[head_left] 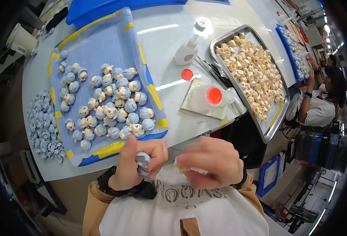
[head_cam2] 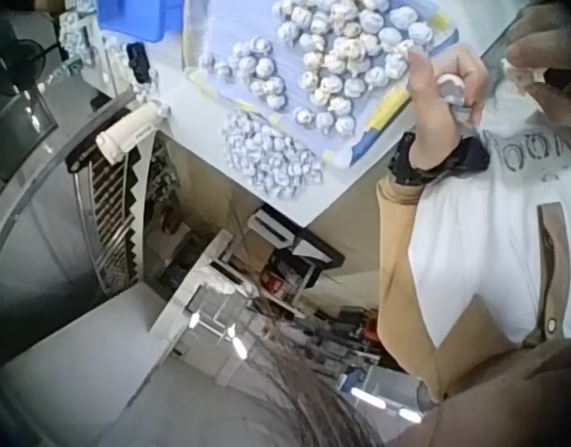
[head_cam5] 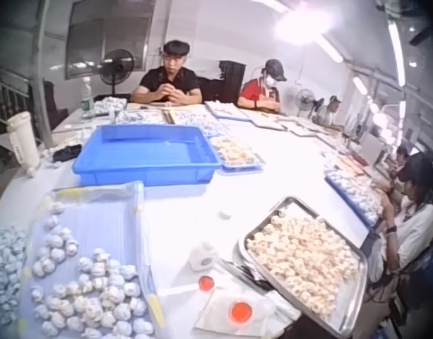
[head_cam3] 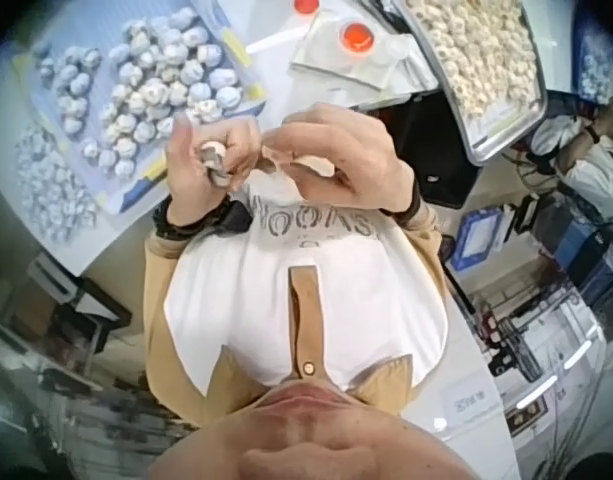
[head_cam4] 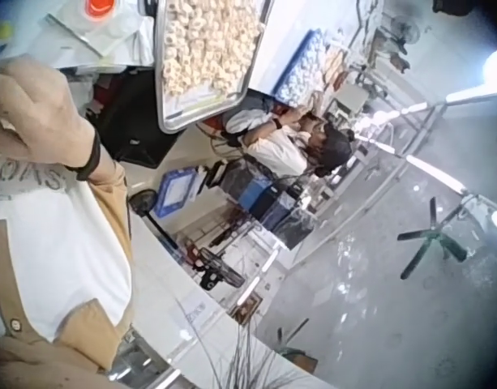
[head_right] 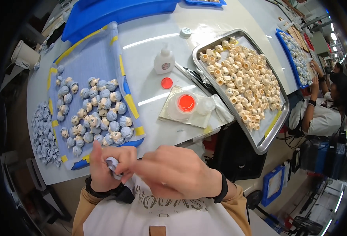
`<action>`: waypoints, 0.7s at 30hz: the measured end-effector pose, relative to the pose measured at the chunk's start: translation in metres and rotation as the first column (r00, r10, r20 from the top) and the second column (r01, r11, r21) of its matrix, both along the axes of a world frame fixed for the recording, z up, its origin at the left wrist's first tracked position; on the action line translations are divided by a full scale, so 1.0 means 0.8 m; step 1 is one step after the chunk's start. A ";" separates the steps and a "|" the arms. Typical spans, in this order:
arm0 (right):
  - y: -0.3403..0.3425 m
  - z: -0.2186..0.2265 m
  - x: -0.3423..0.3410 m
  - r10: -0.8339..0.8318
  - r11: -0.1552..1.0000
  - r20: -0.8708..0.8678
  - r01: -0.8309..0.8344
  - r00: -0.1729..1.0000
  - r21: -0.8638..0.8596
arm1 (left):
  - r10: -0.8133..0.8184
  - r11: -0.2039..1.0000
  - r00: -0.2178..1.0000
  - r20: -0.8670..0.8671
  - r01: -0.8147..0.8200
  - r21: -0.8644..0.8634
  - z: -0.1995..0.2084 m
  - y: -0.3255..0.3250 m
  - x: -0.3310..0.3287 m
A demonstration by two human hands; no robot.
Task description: The person is assembling small white and blue plastic toy components at a workbench.
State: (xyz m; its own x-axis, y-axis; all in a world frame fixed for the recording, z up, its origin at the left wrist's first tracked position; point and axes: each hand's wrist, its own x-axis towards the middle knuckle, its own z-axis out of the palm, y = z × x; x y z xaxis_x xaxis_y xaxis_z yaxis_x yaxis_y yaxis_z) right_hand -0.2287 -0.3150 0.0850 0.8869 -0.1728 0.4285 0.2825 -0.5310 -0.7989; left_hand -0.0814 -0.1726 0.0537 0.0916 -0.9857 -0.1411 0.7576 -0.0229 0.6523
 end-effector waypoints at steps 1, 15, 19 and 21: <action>0.004 -0.002 0.000 -0.068 0.978 -0.052 0.077 0.996 0.193 | 0.002 1.000 1.000 0.000 -0.002 -0.002 0.002 -0.001 -0.002; 0.010 -0.001 0.003 -0.159 0.949 0.043 0.140 0.986 0.282 | 0.011 0.999 0.983 0.181 -0.019 0.041 0.002 0.013 0.004; -0.021 0.021 -0.011 -0.462 0.886 0.060 0.463 0.885 -0.008 | 0.066 0.995 0.986 0.155 -0.078 0.068 0.006 0.016 0.002; -0.038 0.026 -0.009 -0.602 0.796 0.035 0.603 0.797 -0.042 | 0.077 0.994 0.988 0.133 -0.087 0.068 0.008 0.014 0.001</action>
